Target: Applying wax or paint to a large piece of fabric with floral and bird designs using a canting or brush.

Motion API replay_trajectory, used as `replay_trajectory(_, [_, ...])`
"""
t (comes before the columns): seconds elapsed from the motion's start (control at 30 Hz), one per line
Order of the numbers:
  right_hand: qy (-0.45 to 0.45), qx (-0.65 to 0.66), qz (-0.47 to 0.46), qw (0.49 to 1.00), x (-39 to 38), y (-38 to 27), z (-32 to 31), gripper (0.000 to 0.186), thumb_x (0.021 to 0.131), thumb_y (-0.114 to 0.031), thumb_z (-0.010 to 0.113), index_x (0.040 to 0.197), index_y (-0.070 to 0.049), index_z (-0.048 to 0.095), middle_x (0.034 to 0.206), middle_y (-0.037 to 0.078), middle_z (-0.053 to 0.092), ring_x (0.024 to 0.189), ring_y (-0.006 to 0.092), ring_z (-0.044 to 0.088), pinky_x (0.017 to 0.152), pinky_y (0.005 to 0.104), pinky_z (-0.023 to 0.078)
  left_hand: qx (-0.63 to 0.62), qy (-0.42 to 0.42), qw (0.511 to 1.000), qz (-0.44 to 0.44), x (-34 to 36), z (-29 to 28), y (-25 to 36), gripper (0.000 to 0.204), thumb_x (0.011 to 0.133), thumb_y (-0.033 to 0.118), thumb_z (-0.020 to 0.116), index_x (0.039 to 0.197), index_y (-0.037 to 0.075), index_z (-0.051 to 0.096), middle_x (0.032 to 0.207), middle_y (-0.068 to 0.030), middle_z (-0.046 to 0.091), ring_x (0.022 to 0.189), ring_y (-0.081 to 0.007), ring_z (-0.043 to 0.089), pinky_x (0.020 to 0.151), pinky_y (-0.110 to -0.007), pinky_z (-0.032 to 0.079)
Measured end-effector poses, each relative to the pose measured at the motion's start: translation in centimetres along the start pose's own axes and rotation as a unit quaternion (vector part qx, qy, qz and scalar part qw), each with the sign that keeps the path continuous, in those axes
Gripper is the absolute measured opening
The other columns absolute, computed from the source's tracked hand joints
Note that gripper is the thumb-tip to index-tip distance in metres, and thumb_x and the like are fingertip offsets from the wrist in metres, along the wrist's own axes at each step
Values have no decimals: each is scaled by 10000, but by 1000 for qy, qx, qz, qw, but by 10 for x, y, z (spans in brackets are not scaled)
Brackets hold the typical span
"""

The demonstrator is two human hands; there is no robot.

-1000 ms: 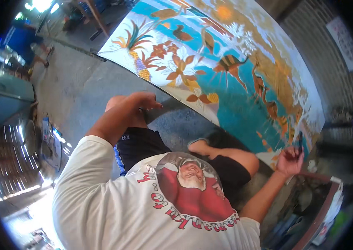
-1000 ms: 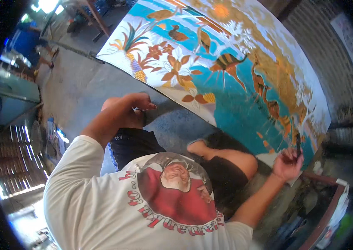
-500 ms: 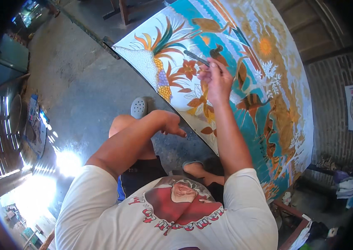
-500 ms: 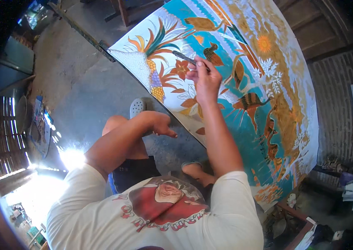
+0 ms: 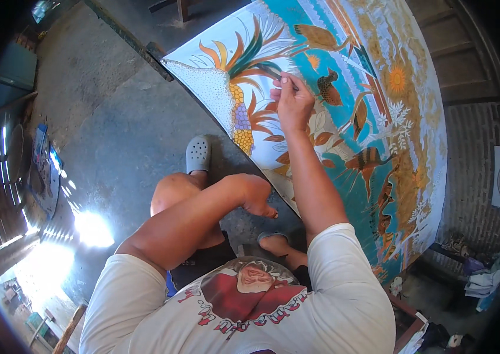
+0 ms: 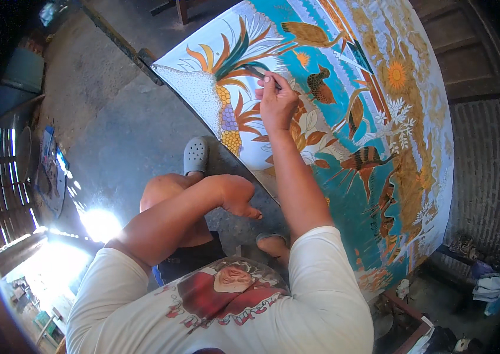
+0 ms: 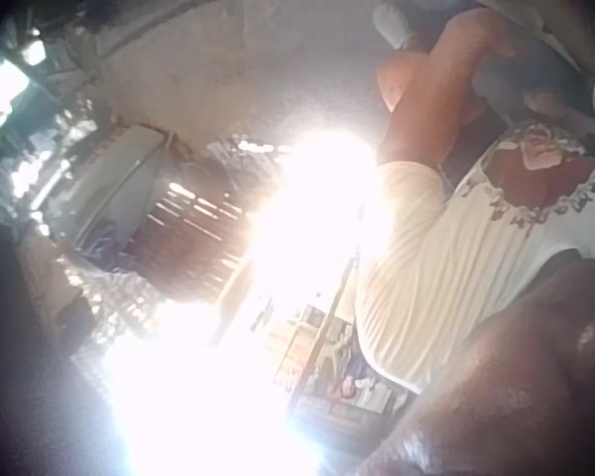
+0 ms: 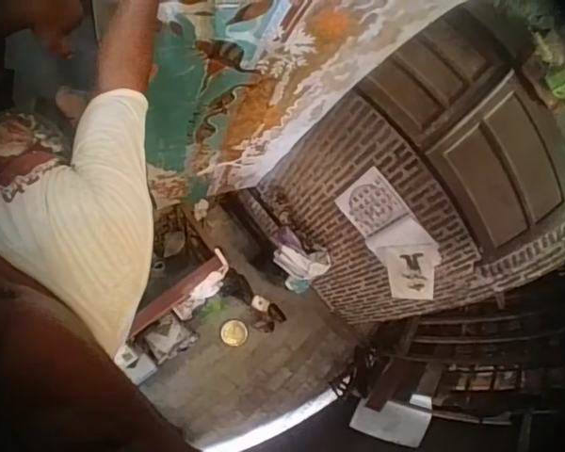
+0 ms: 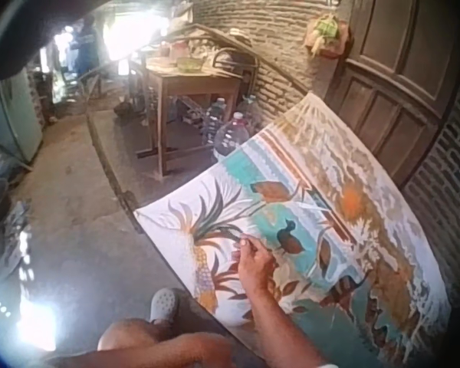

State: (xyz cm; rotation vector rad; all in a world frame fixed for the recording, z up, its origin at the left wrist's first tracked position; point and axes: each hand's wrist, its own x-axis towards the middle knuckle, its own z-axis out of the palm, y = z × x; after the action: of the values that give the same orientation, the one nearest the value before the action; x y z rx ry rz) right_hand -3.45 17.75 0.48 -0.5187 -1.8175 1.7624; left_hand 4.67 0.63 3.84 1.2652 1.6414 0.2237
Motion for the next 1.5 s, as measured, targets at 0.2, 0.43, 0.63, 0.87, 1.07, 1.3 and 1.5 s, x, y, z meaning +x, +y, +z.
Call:
replay_trajectory(0.2, [60,-3,-10,998,-1,2,-8,241,1044,-145,601,1168,36,701,891,117,747,671,141,701,607,275,598,-14,-10,1000,-11,1,1,3,750,878,689,618,834,-47,757,856,-246,727,870,-416,714,795,-492,554])
replay_trajectory(0.43, [7,0,-19,1000,-19,11,16,237,1041,-142,616,1171,35,705,926,107,744,710,130,709,643,273,606,-4,-48,999,-22,3,-6,10,759,872,702,620,872,-44,761,887,-247,733,901,-409,718,817,-491,554])
replay_trajectory(0.63, [22,-43,-26,998,-18,-4,8,263,1055,-129,588,1228,52,669,1011,167,747,765,173,728,689,301,624,-10,-19,1000,-11,7,0,7,744,872,689,626,848,-42,762,874,-248,730,893,-411,718,817,-490,553])
replay_trajectory(0.87, [5,12,-10,1000,-15,-15,-6,245,1054,-156,595,1157,41,697,899,127,754,715,148,721,633,282,604,-5,-22,1000,10,11,0,9,722,871,667,642,808,-44,754,857,-249,726,867,-416,715,797,-494,552])
replay_trajectory(1.07, [-39,-1,23,999,-23,-10,-6,256,1062,-175,586,1172,34,684,926,139,733,742,154,706,666,297,614,-6,-19,1000,3,10,0,10,707,864,665,651,776,-28,754,831,-219,731,841,-388,723,789,-484,555])
replay_trajectory(1.3, [9,12,-13,1000,-15,-16,-11,252,1052,-138,589,1209,45,664,912,113,716,712,143,675,667,286,607,-19,-25,999,4,16,5,7,677,866,643,663,856,-26,764,880,-204,746,884,-375,730,822,-471,560])
replay_trajectory(1.5, [-86,2,-16,996,-11,-40,11,251,1028,-121,628,1214,38,680,934,120,723,748,138,682,686,293,613,-22,-49,998,13,24,5,7,694,869,642,662,1012,-29,769,996,-211,754,980,-378,724,877,-465,553])
